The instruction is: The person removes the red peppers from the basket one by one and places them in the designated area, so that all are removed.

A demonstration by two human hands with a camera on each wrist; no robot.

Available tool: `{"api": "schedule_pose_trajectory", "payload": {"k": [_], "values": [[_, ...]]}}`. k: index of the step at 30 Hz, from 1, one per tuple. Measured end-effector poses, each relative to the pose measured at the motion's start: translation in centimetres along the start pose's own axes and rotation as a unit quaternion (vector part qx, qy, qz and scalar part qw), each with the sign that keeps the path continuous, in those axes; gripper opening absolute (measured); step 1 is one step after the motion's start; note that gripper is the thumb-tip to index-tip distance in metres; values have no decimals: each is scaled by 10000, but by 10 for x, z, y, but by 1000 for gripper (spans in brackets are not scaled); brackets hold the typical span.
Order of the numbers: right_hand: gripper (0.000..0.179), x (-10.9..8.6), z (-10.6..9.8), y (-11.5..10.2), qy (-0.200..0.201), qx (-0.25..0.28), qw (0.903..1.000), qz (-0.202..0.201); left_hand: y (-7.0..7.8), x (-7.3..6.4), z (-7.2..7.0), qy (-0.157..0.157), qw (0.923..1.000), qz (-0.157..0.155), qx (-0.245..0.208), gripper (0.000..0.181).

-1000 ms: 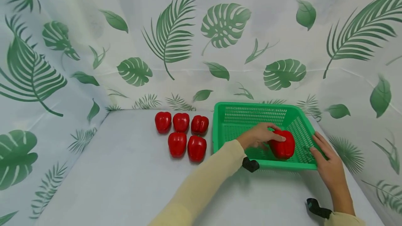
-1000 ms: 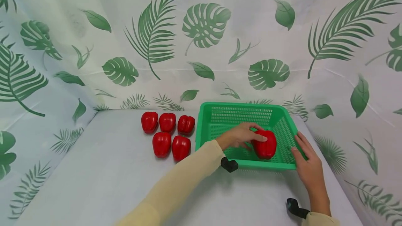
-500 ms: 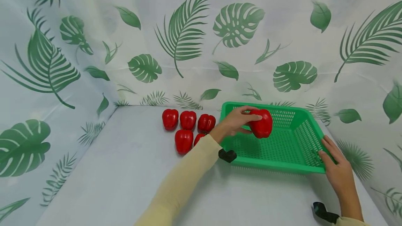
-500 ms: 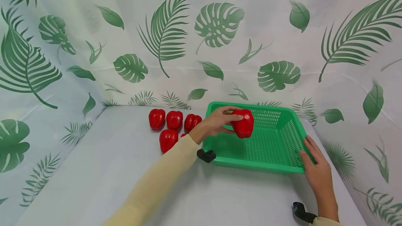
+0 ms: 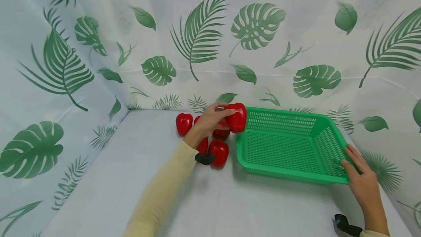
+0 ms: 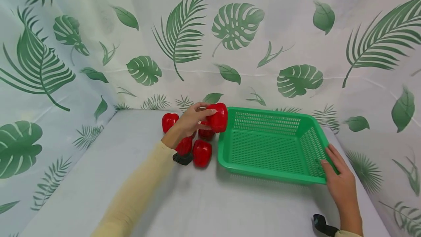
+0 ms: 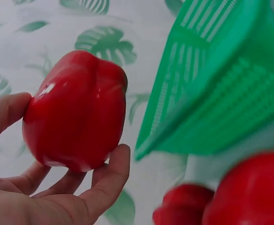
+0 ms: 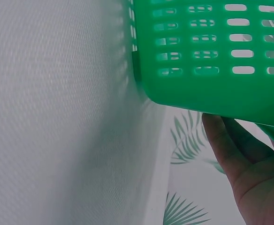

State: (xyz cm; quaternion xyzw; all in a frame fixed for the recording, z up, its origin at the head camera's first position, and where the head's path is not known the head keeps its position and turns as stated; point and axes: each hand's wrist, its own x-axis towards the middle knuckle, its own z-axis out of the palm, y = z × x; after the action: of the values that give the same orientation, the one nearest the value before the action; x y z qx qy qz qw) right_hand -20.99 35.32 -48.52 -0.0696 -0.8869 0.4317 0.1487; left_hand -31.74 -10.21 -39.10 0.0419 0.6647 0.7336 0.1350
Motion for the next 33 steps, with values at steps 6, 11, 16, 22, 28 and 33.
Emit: {"api": "schedule_pose_trajectory", "payload": {"k": [6,11,16,22,28,33], "values": [[59,0,-1,-2,-61,52,10000,34,-1,-19,-44,508,9986,24,152,54],[59,-1,-1,-2,-57,-3,10000,17,-5,-34,-79,877,9961,18,128,55],[58,1,-1,-4,-47,-47,10000,72,-14,-51,-108,1177,9928,24,226,57],[58,2,-1,-5,-9,-171,9998,108,-32,-64,-134,1412,9887,-149,472,63],[58,1,0,-6,44,-205,9997,117,-52,-74,-151,1536,9853,-431,613,65],[57,1,2,-5,176,-213,9995,136,-65,-76,-161,1626,9817,-577,808,64]]}}
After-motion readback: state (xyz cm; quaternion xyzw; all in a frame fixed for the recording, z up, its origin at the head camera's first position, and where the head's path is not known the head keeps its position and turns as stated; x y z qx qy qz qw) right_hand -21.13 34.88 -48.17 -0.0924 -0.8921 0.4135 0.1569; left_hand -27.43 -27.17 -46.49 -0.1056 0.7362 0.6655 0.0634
